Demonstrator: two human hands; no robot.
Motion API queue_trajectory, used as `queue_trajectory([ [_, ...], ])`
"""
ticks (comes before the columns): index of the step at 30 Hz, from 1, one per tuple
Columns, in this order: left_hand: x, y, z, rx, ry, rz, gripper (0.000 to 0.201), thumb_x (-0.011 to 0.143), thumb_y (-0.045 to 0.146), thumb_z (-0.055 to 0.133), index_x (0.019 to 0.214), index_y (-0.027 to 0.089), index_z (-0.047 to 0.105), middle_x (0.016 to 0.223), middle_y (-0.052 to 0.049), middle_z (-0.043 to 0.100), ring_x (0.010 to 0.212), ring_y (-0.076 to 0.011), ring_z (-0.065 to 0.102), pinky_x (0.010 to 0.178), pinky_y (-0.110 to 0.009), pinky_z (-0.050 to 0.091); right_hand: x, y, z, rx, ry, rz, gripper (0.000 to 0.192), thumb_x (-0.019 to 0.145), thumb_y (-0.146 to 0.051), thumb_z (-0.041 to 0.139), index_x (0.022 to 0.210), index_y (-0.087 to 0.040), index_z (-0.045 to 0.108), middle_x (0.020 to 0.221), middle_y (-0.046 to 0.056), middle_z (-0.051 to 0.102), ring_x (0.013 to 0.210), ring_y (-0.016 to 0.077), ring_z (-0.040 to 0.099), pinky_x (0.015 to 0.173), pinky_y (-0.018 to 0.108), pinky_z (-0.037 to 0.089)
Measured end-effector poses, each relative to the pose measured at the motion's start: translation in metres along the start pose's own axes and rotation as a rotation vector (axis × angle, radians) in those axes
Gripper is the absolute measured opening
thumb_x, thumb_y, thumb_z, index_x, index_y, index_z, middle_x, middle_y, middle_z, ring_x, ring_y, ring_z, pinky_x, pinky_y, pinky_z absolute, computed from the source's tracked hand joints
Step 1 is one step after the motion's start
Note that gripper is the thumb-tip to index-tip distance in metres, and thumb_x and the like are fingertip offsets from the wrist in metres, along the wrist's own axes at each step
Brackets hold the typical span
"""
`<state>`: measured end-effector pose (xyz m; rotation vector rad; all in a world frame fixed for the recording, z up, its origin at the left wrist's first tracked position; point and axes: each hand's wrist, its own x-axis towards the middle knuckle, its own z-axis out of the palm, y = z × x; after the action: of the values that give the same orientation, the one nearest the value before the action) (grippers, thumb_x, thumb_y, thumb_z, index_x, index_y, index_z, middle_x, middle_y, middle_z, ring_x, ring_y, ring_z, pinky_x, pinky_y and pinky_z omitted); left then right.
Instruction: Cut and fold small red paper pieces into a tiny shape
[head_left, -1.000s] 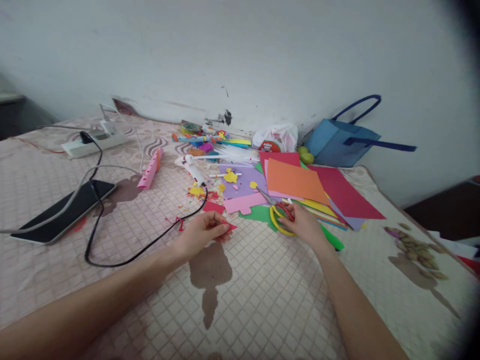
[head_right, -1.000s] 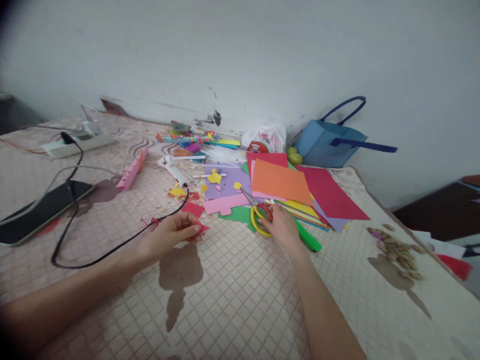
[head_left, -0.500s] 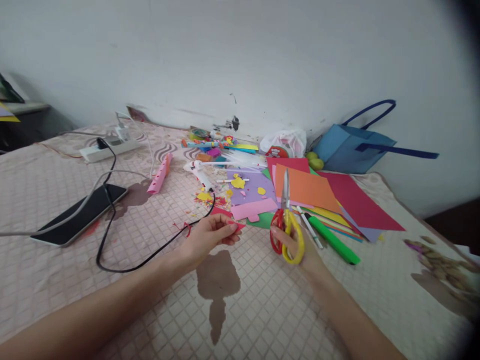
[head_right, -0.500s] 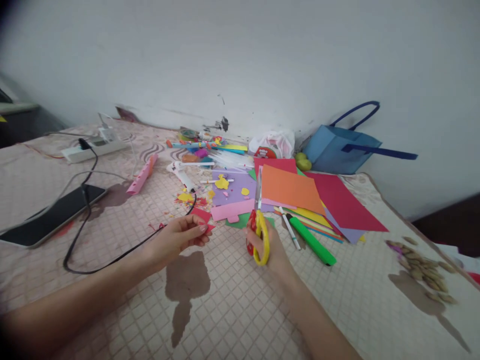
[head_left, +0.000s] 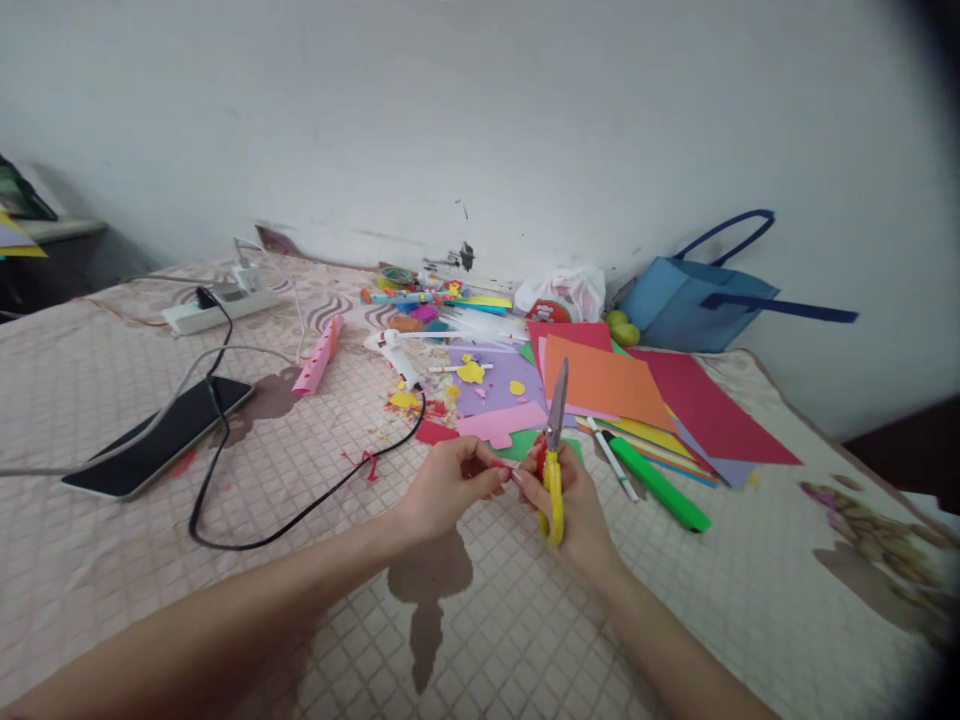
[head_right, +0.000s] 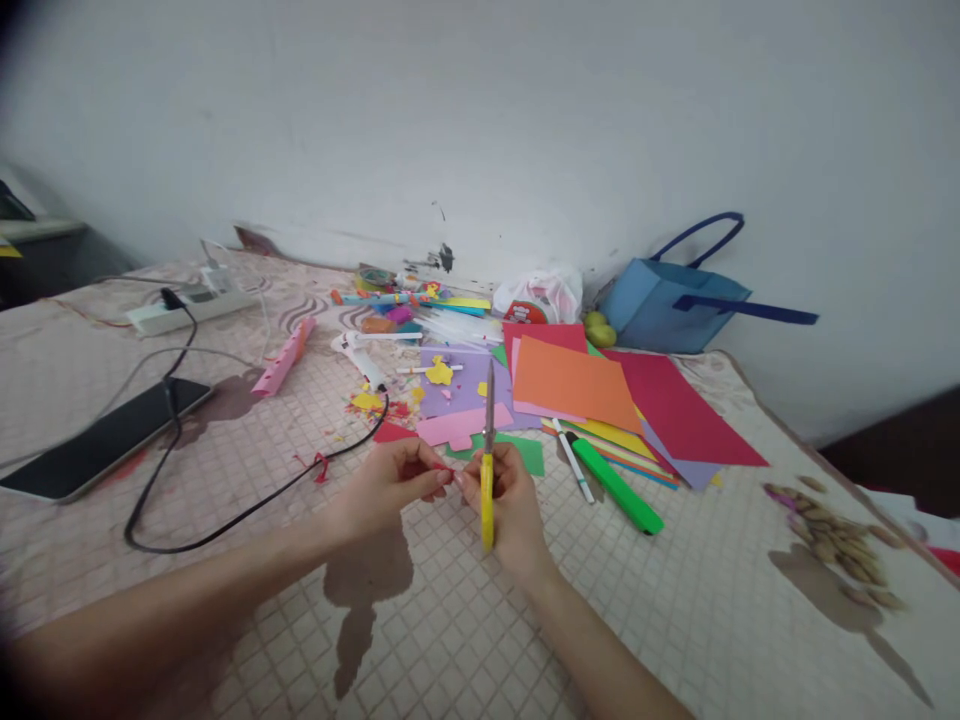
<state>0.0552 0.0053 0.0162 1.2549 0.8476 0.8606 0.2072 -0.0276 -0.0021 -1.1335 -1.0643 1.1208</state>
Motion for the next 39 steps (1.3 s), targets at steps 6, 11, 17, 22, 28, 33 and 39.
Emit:
queue_trajectory([
  [6, 0.002, 0.000, -0.011, -0.108, -0.021, -0.043, 0.026, 0.067, 0.031, 0.074, 0.071, 0.012, 0.055, 0.061, 0.000, 0.061, 0.056, -0.0091, 0.057, 0.058, -0.023, 0.046, -0.002, 0.001, 0.002, -0.022, 0.005, 0.020, 0.033, 0.068, -0.029, 0.074, 0.085, -0.024, 0.047, 0.071, -0.006, 0.049, 0.054, 0.0086, 0.044, 0.049, 0.022, 0.037],
  [11, 0.003, 0.008, -0.023, -0.365, 0.040, -0.063, 0.027, 0.067, 0.029, 0.076, 0.074, 0.013, 0.055, 0.066, 0.001, 0.063, 0.060, -0.0078, 0.059, 0.062, -0.022, 0.047, -0.009, -0.012, 0.009, -0.042, -0.103, 0.071, 0.034, 0.068, -0.044, 0.069, 0.084, -0.024, 0.047, 0.065, -0.005, 0.041, 0.052, 0.0095, 0.038, 0.046, 0.023, 0.033],
  [17, 0.000, 0.022, -0.025, -0.476, 0.070, -0.027, 0.023, 0.068, 0.026, 0.075, 0.076, 0.012, 0.058, 0.068, -0.001, 0.065, 0.062, -0.0079, 0.060, 0.063, -0.020, 0.046, -0.022, -0.017, 0.018, -0.171, -0.279, 0.043, 0.035, 0.075, -0.053, 0.059, 0.089, -0.025, 0.044, 0.071, -0.003, 0.040, 0.054, 0.0115, 0.036, 0.045, 0.024, 0.031],
  [22, -0.003, 0.029, -0.021, -0.539, 0.138, 0.025, 0.021, 0.068, 0.024, 0.075, 0.075, 0.012, 0.059, 0.070, -0.001, 0.064, 0.065, -0.0088, 0.060, 0.065, -0.021, 0.047, -0.027, -0.011, 0.021, -0.239, -0.281, 0.045, 0.031, 0.080, -0.049, 0.056, 0.080, -0.024, 0.037, 0.071, -0.003, 0.039, 0.057, 0.0113, 0.035, 0.048, 0.023, 0.031],
  [28, -0.005, 0.031, -0.011, -0.515, 0.223, 0.111, 0.016, 0.073, 0.027, 0.071, 0.077, 0.015, 0.061, 0.082, -0.003, 0.064, 0.079, -0.0138, 0.061, 0.072, -0.026, 0.045, -0.026, -0.003, 0.017, -0.312, -0.270, 0.012, 0.026, 0.086, -0.048, 0.047, 0.084, -0.024, 0.038, 0.070, -0.004, 0.040, 0.055, 0.0111, 0.035, 0.048, 0.023, 0.031],
  [33, -0.006, 0.033, 0.001, -0.551, 0.250, 0.153, 0.012, 0.075, 0.025, 0.068, 0.076, 0.016, 0.060, 0.085, -0.003, 0.065, 0.081, -0.0142, 0.059, 0.082, -0.032, 0.044, -0.028, -0.004, 0.018, -0.360, -0.261, 0.023, 0.029, 0.084, -0.048, 0.050, 0.080, -0.023, 0.036, 0.073, -0.003, 0.043, 0.056, 0.0111, 0.040, 0.048, 0.023, 0.037],
  [39, -0.005, 0.029, 0.007, -0.622, 0.268, 0.145, 0.013, 0.075, 0.024, 0.068, 0.074, 0.015, 0.059, 0.081, -0.002, 0.064, 0.079, -0.0133, 0.058, 0.082, -0.032, 0.043, -0.028, 0.001, 0.020, -0.372, -0.249, 0.012, 0.028, 0.083, -0.047, 0.052, 0.081, -0.023, 0.036, 0.072, -0.003, 0.043, 0.054, 0.0102, 0.039, 0.045, 0.021, 0.037],
])
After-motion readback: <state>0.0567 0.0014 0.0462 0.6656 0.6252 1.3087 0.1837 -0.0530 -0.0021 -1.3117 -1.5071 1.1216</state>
